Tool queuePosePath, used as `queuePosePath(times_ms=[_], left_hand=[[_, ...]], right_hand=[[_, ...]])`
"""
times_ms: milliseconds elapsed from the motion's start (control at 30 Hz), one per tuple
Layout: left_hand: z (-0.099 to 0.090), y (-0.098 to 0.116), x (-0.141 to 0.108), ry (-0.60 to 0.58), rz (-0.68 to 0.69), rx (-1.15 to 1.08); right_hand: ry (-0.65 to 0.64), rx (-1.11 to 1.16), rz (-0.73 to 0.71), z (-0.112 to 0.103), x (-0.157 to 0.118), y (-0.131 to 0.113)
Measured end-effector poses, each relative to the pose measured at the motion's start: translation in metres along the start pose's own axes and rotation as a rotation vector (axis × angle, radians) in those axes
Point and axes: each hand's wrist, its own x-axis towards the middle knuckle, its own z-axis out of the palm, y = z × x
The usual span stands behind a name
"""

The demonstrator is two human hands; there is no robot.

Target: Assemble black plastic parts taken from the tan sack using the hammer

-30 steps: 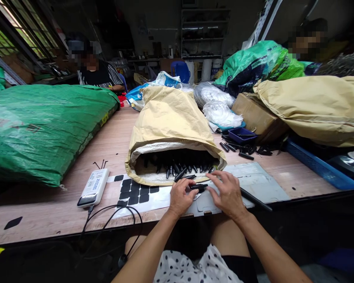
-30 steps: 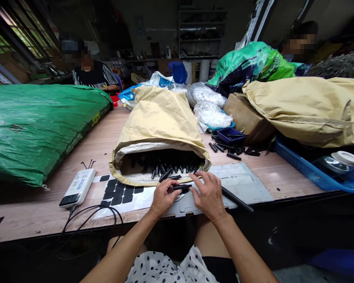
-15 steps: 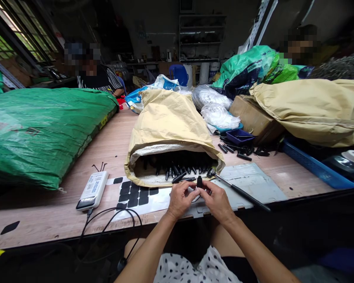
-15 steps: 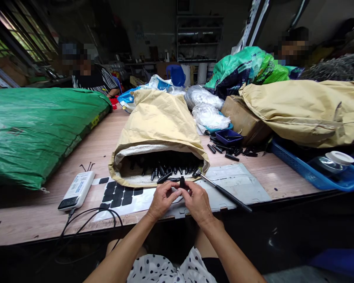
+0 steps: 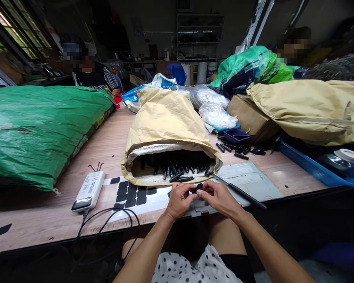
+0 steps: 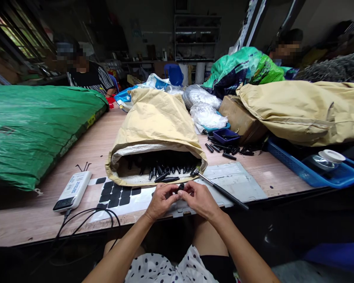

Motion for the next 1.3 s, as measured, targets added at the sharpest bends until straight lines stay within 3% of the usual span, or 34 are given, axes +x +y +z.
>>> queuePosePath(times_ms=[100, 200, 633, 867, 1133, 1300], left_hand=[[-0.001, 0.001, 0.000, -0.016, 0.072, 0.008], [-0.001, 0.001, 0.000, -0.003, 0.109, 0.024], [0.001, 0.003, 0.002, -0.014, 0.091, 0.179], [0.002, 0.000, -0.001, 0.012, 0.127, 0.180], [0.001, 0.004, 0.000, -0.046, 0.122, 0.228], [0.001, 0.005, 0.000, -0.061, 0.117, 0.261]], right_hand=[[0.033, -0.341, -0.148, -0.009, -0.002, -0.007], [-0.021, -0.487, -0.209, -0.013, -0.002, -0.011], [-0.078, -0.584, -0.196, -0.006, 0.001, -0.001], [-0.040, -0.616, -0.323, 0.001, 0.005, 0.004], [-0.086, -0.604, -0.388, -0.013, 0.005, 0.007], [-0.044, -0.670, -0.453, -0.017, 0.003, 0.007]])
